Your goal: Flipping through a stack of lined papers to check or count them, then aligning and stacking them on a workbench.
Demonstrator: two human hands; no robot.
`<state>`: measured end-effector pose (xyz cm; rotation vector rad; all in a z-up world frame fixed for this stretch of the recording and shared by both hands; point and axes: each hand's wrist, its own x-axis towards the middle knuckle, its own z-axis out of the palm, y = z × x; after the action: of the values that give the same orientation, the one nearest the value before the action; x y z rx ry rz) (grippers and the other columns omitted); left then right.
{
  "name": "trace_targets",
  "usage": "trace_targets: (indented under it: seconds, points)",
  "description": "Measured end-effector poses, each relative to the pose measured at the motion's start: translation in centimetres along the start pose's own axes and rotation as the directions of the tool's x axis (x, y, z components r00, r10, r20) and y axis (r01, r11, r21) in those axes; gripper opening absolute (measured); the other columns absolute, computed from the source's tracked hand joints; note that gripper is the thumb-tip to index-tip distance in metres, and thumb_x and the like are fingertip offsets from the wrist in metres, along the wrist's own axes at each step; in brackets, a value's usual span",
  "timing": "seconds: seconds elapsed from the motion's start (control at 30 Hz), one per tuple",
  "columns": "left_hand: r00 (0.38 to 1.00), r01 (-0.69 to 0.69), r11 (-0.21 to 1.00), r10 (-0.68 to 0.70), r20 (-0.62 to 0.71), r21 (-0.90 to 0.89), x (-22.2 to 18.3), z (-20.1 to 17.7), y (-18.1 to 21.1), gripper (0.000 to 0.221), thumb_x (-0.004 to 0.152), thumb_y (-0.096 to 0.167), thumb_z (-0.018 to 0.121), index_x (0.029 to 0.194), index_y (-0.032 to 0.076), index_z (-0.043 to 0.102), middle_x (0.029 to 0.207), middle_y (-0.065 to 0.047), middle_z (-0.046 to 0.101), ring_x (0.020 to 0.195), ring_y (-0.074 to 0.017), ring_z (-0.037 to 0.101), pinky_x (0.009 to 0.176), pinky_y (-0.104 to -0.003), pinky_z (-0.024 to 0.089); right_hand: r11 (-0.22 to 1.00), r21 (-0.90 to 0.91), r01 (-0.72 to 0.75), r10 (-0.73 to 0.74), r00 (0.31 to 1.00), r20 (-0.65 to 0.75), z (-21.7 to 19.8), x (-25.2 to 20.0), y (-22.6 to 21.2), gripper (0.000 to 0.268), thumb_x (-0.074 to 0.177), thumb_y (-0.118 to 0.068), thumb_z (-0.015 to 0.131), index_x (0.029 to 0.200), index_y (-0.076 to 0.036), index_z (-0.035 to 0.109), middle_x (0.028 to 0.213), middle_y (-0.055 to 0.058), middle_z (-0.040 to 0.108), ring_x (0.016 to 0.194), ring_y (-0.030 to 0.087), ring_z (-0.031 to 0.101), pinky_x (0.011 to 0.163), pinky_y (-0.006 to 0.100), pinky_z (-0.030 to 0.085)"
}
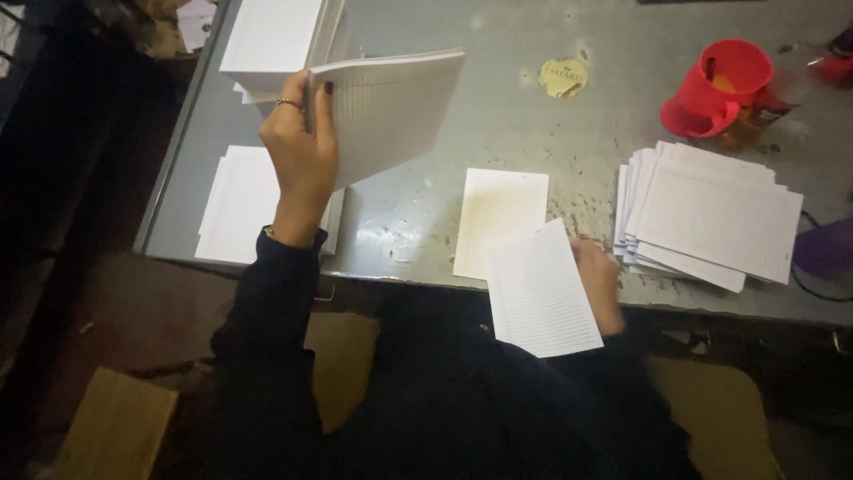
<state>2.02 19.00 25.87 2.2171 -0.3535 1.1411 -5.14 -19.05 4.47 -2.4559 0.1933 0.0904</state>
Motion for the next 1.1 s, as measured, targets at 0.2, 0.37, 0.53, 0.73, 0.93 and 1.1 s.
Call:
trace_targets:
  seconds: [0.2,0.37,0.53,0.73,0.93,1.1]
  points:
    - [1.000,-0.026,1.000,0.026,0.015,0.008,-0.7,-0.3,-1.5,0.012,0.109,0.006,0.057,0.117,-0.001,0.062,0.093,-0.011,0.068,0.078,-0.0242,0.065,0.070,-0.036,0.051,0.940,0.170,-0.296,0.169,0.837,0.520,-4.9,-1.0,-0.5,0.040,0.093,-0.031,0.065,0.125,-0.009,0.073,0.119,0.014,0.076,0.102,0.029,0.073,0.084,0.040,0.057]
    - [0.996,-0.082,0.997,0.082,-0.021,0.004,-1.3,1.3,-1.3,0.014,0.106,0.003,0.060,0.117,-0.005,0.062,0.091,-0.014,0.070,0.072,-0.0238,0.065,0.066,-0.034,0.052,0.864,0.421,-0.276,0.130,0.930,0.344,-5.5,-0.2,-7.0,0.042,0.097,-0.025,0.058,0.135,-0.007,0.061,0.125,0.014,0.071,0.106,0.027,0.071,0.086,0.040,0.059]
    - [0.984,-0.150,0.987,0.154,-0.090,0.051,-1.9,3.0,0.4,0.019,0.105,0.004,0.065,0.123,0.000,0.064,0.093,-0.017,0.072,0.074,-0.0277,0.068,0.068,-0.038,0.053,0.887,0.449,-0.111,0.057,0.990,0.133,0.4,5.3,-3.7,0.048,0.096,-0.020,0.061,0.142,-0.006,0.055,0.140,0.014,0.062,0.122,0.029,0.063,0.099,0.043,0.052]
    - [0.917,-0.370,0.920,0.384,-0.108,0.126,-7.3,7.8,6.3,0.015,0.100,-0.001,0.062,0.113,0.002,0.069,0.092,-0.015,0.075,0.067,-0.0339,0.071,0.060,-0.036,0.055,0.889,0.443,-0.114,0.048,0.986,0.156,0.9,4.4,-3.4,0.068,0.096,-0.021,0.071,0.154,-0.002,0.040,0.116,0.032,0.069,0.104,0.040,0.070,0.084,0.048,0.060]
    - [0.847,-0.488,0.869,0.494,0.196,-0.079,-25.8,17.7,7.2,0.025,0.101,0.013,0.064,0.124,0.003,0.067,0.116,-0.016,0.074,0.101,-0.0275,0.074,0.088,-0.035,0.062,0.840,0.542,0.005,-0.051,0.996,0.069,1.6,5.9,-1.9,0.056,0.106,-0.026,0.041,0.153,0.004,0.039,0.154,0.036,0.038,0.144,0.052,0.034,0.121,0.059,0.026]
    - [0.851,-0.290,0.949,0.315,0.420,-0.125,-28.4,16.9,8.8,0.040,0.092,0.035,0.073,0.123,0.011,0.068,0.132,-0.016,0.067,0.114,-0.0370,0.068,0.094,-0.044,0.057,0.880,0.455,-0.137,0.070,0.984,0.162,3.4,6.3,0.0,0.062,0.100,-0.038,0.063,0.157,-0.020,0.043,0.123,0.021,0.069,0.111,0.036,0.069,0.088,0.046,0.058]
